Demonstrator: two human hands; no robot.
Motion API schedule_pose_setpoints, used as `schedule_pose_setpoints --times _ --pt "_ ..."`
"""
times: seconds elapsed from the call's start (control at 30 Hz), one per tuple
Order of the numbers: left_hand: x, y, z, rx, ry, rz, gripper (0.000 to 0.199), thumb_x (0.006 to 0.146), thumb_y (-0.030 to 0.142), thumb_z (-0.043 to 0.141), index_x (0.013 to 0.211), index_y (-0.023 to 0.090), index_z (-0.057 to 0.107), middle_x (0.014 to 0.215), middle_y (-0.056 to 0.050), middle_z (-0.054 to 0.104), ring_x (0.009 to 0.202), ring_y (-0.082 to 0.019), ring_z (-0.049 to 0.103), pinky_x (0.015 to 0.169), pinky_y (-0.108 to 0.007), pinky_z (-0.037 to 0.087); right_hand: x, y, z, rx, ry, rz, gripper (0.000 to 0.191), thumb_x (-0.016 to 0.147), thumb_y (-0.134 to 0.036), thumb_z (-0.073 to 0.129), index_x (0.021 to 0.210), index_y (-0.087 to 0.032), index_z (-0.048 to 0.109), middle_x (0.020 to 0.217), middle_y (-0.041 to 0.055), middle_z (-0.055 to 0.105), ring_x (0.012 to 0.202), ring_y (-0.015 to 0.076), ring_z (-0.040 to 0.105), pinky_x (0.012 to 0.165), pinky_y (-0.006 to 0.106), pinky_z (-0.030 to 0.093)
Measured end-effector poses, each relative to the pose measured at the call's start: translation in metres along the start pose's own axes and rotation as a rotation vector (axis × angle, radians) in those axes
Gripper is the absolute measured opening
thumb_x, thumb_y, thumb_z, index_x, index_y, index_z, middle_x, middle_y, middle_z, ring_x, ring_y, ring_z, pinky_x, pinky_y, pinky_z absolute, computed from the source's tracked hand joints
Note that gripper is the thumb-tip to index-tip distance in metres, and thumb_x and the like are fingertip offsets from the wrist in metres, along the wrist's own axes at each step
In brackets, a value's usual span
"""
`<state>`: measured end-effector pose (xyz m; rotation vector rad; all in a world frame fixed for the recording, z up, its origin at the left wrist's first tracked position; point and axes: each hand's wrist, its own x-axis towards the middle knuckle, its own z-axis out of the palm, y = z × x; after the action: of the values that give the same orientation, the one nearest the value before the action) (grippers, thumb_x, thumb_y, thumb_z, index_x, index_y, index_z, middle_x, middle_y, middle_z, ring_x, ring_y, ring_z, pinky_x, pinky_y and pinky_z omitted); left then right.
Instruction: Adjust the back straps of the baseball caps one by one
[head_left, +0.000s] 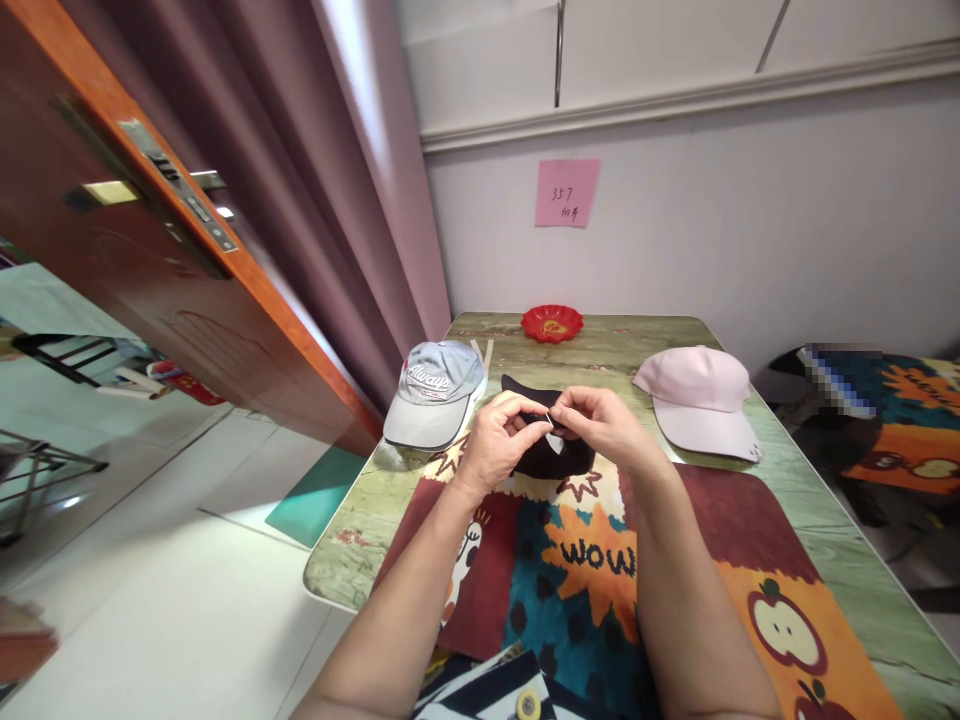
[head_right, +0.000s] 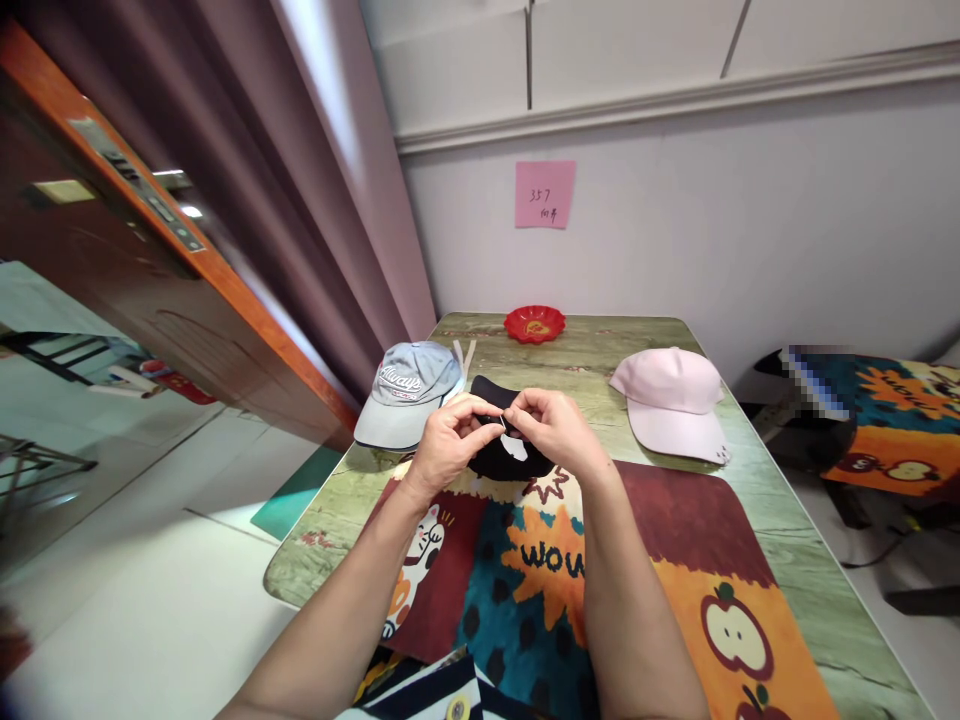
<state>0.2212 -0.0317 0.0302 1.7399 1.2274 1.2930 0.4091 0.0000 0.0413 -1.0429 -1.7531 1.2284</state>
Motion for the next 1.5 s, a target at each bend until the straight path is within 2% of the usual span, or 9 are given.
schedule_pose_setpoints --times 0.2,0.47,0.7,0.87,1.13,1.23,1.33,1.4,1.5 --pt "-0.001 0.003 0.001 0.031 0.003 -0.034 0.022 0.083 0.035 0.074 0.097 0.019 0.068 0.088 -0.001 0.063 0.064 -0.009 0.057 0.057 -0.020 0.046 -0.002 -0.004 0.002 0.047 0.000 0.029 0.030 0.085 -0.047 0.064 0.076 -0.019 0.058 0.062 -0.0015 0.060 0.057 0.0133 0.056 0.054 0.024 0.042" --pt "-0.001 0.009 0.004 0.220 0.043 0.135 0.007 0.087 0.027 0.068 0.088 0.020 0.066 0.098 -0.003 0.060 0.067 -0.009 0.059 0.062 -0.021 0.048 0.001 -0.003 0.003 0.114 0.048 -0.016 0.033 0.084 -0.048 0.067 0.073 -0.019 0.056 0.061 -0.0031 0.056 0.056 0.0116 0.050 0.053 0.024 0.038" --pt "-0.004 0.014 0.010 0.467 0.136 0.300 0.004 0.086 0.018 0.066 0.089 0.021 0.066 0.098 -0.006 0.063 0.095 -0.019 0.063 0.084 -0.029 0.050 0.002 -0.003 0.006 0.132 0.095 -0.008 0.029 0.084 -0.044 0.067 0.073 -0.020 0.056 0.062 -0.0035 0.054 0.058 0.0120 0.048 0.055 0.025 0.037" --pt "-0.003 0.011 0.012 0.333 0.160 0.188 0.009 0.079 0.013 0.071 0.083 0.020 0.067 0.093 -0.003 0.062 0.077 -0.014 0.060 0.074 -0.027 0.051 0.002 0.000 0.007 0.065 0.101 -0.009 0.025 0.084 -0.041 0.065 0.073 -0.020 0.057 0.064 -0.0024 0.056 0.058 0.0124 0.047 0.054 0.025 0.036" --pt "-0.001 0.007 0.013 0.095 0.178 -0.007 0.005 0.075 0.014 0.072 0.075 0.019 0.071 0.091 -0.003 0.064 0.077 -0.014 0.062 0.071 -0.027 0.051 0.004 0.000 0.011 0.005 0.122 -0.019 0.023 0.084 -0.038 0.063 0.072 -0.020 0.056 0.064 -0.0027 0.054 0.058 0.0125 0.048 0.053 0.025 0.036" --pt "-0.001 0.005 0.013 0.007 0.214 -0.115 0.003 0.073 0.021 0.075 0.074 0.019 0.073 0.101 -0.006 0.065 0.083 -0.017 0.064 0.070 -0.028 0.051 0.003 -0.005 0.013 -0.035 0.137 -0.054 0.023 0.085 -0.038 0.062 0.072 -0.020 0.056 0.063 -0.0026 0.055 0.058 0.0126 0.048 0.053 0.025 0.035" --pt "-0.001 0.007 0.010 0.029 0.273 -0.142 0.004 0.070 0.021 0.077 0.073 0.019 0.074 0.112 -0.008 0.064 0.100 -0.021 0.064 0.089 -0.034 0.050 0.001 -0.009 0.016 -0.154 0.175 -0.121 0.020 0.085 -0.035 0.061 0.072 -0.020 0.059 0.063 -0.0024 0.057 0.057 0.0122 0.047 0.053 0.025 0.033" --pt "0.000 0.011 0.008 0.060 0.309 -0.136 0.004 0.068 0.020 0.077 0.071 0.019 0.074 0.114 -0.008 0.064 0.112 -0.024 0.062 0.104 -0.038 0.043 0.002 -0.011 0.018 -0.235 0.205 -0.181 0.016 0.085 -0.030 0.061 0.073 -0.020 0.061 0.063 -0.0023 0.059 0.056 0.0117 0.046 0.054 0.026 0.033" --pt "0.002 0.016 0.005 -0.045 0.321 -0.213 0.006 0.065 0.020 0.077 0.070 0.019 0.075 0.123 -0.010 0.063 0.121 -0.028 0.058 0.110 -0.041 0.037 0.003 -0.012 0.023 -0.302 0.234 -0.270 0.013 0.085 -0.025 0.061 0.073 -0.020 0.062 0.066 -0.0015 0.062 0.057 0.0119 0.048 0.055 0.026 0.034"
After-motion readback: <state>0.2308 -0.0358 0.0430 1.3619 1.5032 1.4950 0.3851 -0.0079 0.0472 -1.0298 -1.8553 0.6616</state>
